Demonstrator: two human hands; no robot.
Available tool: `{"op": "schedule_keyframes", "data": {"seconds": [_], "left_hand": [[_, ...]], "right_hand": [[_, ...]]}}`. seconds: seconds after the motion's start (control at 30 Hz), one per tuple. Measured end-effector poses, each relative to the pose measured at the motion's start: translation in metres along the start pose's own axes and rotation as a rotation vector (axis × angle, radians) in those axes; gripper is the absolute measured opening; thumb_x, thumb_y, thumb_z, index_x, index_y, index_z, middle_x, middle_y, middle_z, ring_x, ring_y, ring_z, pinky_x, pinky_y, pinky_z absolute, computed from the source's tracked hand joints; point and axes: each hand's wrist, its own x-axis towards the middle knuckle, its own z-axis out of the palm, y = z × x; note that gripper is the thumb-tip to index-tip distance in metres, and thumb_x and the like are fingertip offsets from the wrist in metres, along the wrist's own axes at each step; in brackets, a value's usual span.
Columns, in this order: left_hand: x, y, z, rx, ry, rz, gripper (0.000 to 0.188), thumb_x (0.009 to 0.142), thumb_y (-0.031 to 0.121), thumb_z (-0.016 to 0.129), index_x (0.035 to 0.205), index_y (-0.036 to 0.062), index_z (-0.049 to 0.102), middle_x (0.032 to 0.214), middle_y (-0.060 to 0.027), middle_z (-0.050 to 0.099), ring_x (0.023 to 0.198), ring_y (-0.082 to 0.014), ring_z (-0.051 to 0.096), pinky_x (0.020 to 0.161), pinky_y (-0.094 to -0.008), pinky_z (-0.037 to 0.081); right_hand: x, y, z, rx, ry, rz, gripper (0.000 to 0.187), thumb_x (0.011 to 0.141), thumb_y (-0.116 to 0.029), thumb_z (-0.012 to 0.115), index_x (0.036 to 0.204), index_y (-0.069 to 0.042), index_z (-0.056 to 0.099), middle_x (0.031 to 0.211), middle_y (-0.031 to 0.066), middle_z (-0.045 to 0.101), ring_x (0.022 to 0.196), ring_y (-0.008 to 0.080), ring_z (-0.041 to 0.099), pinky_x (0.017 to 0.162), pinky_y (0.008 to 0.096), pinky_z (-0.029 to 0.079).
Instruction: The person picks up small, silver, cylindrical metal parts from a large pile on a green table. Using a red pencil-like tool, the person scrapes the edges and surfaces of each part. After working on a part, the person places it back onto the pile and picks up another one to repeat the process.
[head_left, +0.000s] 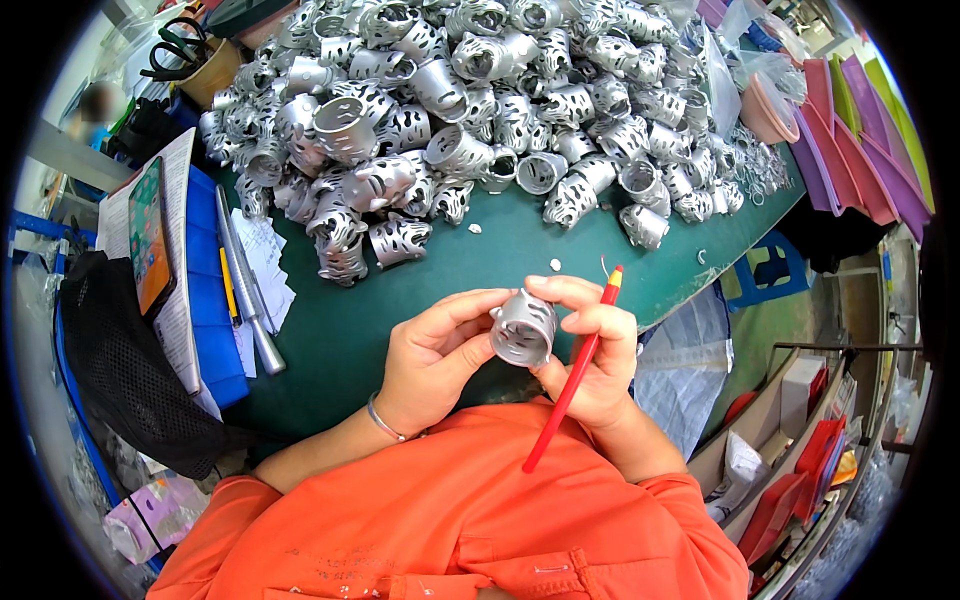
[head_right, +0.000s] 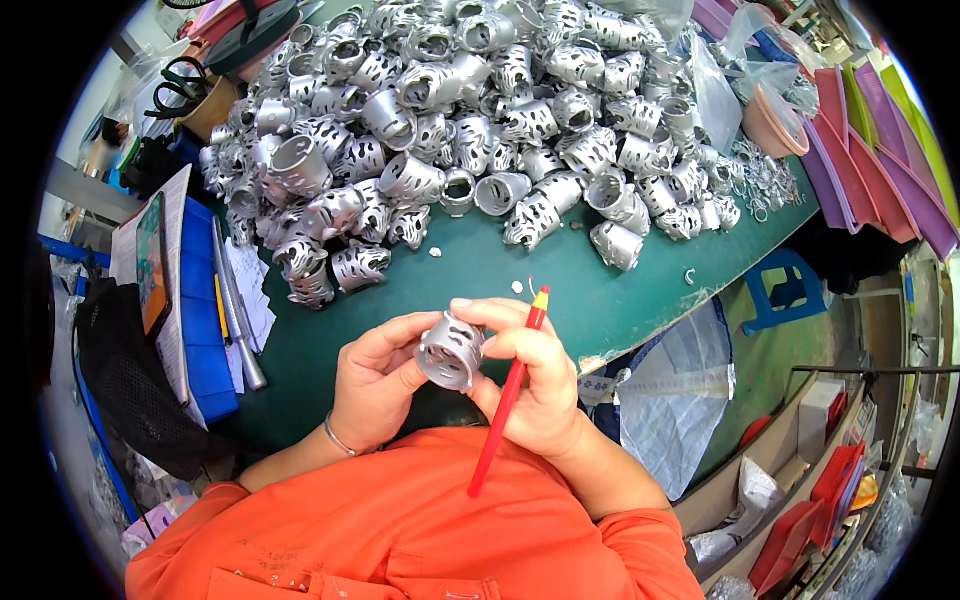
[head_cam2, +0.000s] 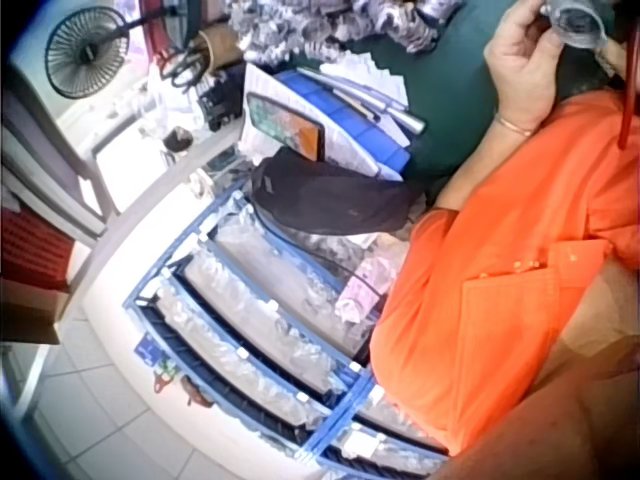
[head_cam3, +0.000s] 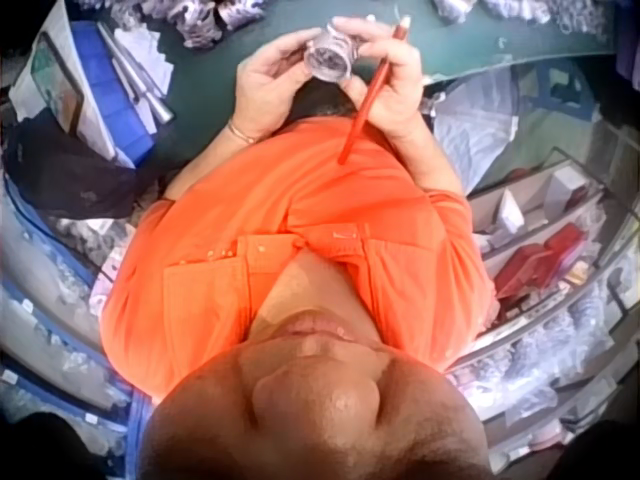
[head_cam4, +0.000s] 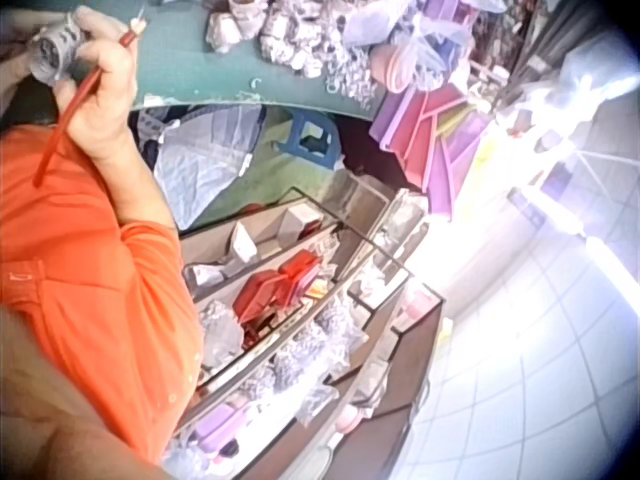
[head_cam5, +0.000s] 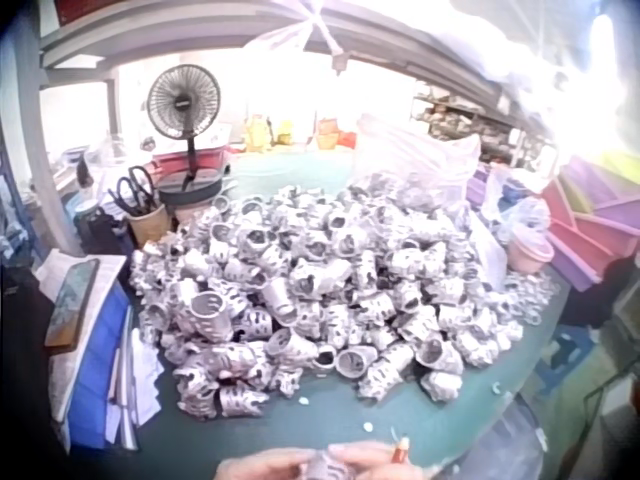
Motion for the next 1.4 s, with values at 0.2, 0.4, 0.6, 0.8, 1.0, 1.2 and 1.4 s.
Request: {"op": "schedule_keyframes", "data": {"seconds": [0.2, 0.4, 0.6, 0.8, 1.0, 1.2, 1.4], "left_hand": [[0.0, 0.01, 0.002, 0.067, -0.052, 0.114, 0.028, 0.077, -0.008, 0.061, 0.103, -0.0015, 0.059, 0.103, -0.0122, 0.057, 0.092, -0.0174, 0.056, 0.078, -0.0266, 0.047], [-0.002, 0.016, 0.007, -0.018, -0.15, 0.137, 0.014, 0.076, -0.002, 0.063, 0.09, -0.0011, 0.06, 0.089, -0.0113, 0.056, 0.077, -0.0162, 0.054, 0.067, -0.0256, 0.044], [0.013, 0.068, 0.033, 0.06, -0.707, 0.253, 0.014, 0.076, 0.006, 0.067, 0.087, -0.0021, 0.063, 0.087, -0.0134, 0.06, 0.069, -0.0205, 0.056, 0.061, -0.0297, 0.044], [0.001, 0.1, 0.086, 0.177, -0.893, 0.669, 0.013, 0.076, 0.011, 0.061, 0.082, -0.0006, 0.063, 0.076, -0.0106, 0.059, 0.065, -0.022, 0.058, 0.053, -0.0307, 0.044], [-0.021, 0.108, 0.127, 0.486, -0.571, 1.004, 0.015, 0.069, 0.011, 0.057, 0.074, -0.0019, 0.06, 0.072, -0.0078, 0.054, 0.06, -0.0191, 0.053, 0.049, -0.0283, 0.04], [-0.008, 0.132, 0.109, 0.673, -0.7, 1.362, 0.007, 0.066, 0.007, 0.053, 0.066, 0.0015, 0.058, 0.065, -0.0053, 0.054, 0.059, -0.0172, 0.054, 0.049, -0.0285, 0.039], [-0.015, 0.133, 0.082, 0.434, -0.608, 1.128, 0.002, 0.073, 0.007, 0.054, 0.072, 0.0077, 0.054, 0.078, -0.0025, 0.056, 0.062, -0.0152, 0.053, 0.054, -0.0272, 0.04]], "right_hand": [[-0.038, -0.004, -0.041, -0.048, 0.5, 0.134, 0.039, 0.072, 0.003, 0.068, 0.096, -0.008, 0.038, 0.104, 0.0158, 0.055, 0.094, 0.0235, 0.057, 0.077, 0.0323, 0.049], [-0.169, 0.037, -0.172, -0.504, 0.861, 1.013, 0.021, 0.081, -0.002, 0.056, 0.095, -0.008, 0.041, 0.085, 0.0075, 0.056, 0.066, 0.0137, 0.056, 0.045, 0.0234, 0.043], [-0.244, 0.102, -0.156, -0.271, 0.251, 1.802, 0.012, 0.077, -0.007, 0.062, 0.081, -0.003, 0.052, 0.058, 0.0051, 0.052, 0.043, 0.0139, 0.049, 0.034, 0.028, 0.037], [-0.224, 0.11, -0.168, -0.716, 0.776, 0.928, 0.022, 0.081, -0.013, 0.064, 0.072, -0.006, 0.045, 0.06, 0.0053, 0.05, 0.048, 0.0151, 0.046, 0.043, 0.0311, 0.037], [-0.136, 0.057, -0.212, -1.379, 0.693, 0.406, 0.025, 0.082, -0.011, 0.063, 0.071, -0.005, 0.041, 0.06, 0.0037, 0.046, 0.056, 0.0137, 0.045, 0.051, 0.0312, 0.039], [-0.032, 0.046, -0.172, -0.244, 0.836, 0.532, 0.028, 0.081, -0.014, 0.067, 0.07, -0.005, 0.043, 0.065, 0.0001, 0.051, 0.057, 0.0101, 0.049, 0.05, 0.0273, 0.041], [0.013, 0.059, -0.11, -0.318, 0.486, 0.655, 0.031, 0.074, -0.007, 0.072, 0.064, -0.005, 0.042, 0.063, 0.0024, 0.055, 0.059, 0.0076, 0.049, 0.054, 0.023, 0.042]]}}
